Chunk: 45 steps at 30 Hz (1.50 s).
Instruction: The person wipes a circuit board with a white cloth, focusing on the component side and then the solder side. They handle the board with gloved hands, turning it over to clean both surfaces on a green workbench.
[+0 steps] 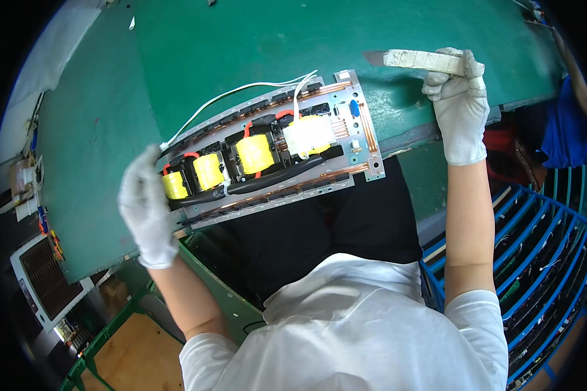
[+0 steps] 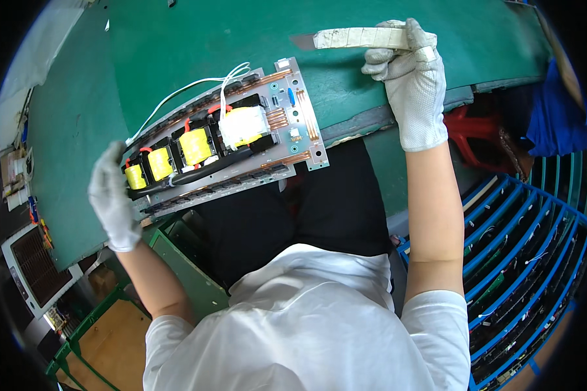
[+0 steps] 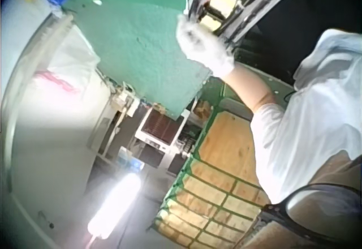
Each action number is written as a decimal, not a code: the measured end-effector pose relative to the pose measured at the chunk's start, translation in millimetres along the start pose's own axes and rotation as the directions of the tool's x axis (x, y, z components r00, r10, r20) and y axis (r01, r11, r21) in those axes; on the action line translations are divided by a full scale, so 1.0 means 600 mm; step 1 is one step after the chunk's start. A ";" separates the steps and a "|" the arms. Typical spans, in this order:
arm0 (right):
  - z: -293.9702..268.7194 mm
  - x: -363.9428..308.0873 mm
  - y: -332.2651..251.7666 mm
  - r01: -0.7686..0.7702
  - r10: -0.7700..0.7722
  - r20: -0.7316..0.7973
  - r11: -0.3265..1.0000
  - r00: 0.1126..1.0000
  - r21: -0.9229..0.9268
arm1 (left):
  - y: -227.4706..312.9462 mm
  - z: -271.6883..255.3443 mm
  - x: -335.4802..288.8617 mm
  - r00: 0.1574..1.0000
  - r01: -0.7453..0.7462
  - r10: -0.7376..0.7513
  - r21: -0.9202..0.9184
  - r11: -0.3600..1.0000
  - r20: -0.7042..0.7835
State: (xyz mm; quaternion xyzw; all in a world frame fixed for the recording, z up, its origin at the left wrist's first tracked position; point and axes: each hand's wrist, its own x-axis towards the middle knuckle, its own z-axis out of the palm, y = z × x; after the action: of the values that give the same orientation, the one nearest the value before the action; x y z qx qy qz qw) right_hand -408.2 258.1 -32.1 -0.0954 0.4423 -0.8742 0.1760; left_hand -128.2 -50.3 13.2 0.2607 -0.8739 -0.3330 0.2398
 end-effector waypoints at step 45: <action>0.024 -0.029 0.010 0.137 -0.136 0.031 0.903 0.990 -0.406 | 0.075 -0.103 0.006 0.923 -0.367 0.260 0.441 0.819 0.284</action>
State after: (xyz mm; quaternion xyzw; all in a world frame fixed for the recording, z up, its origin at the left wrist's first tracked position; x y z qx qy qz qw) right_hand -386.1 251.1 -28.9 -0.1613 0.6068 -0.7730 0.0911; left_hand -107.5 -51.7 87.0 0.1276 -0.9804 -0.0839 0.1244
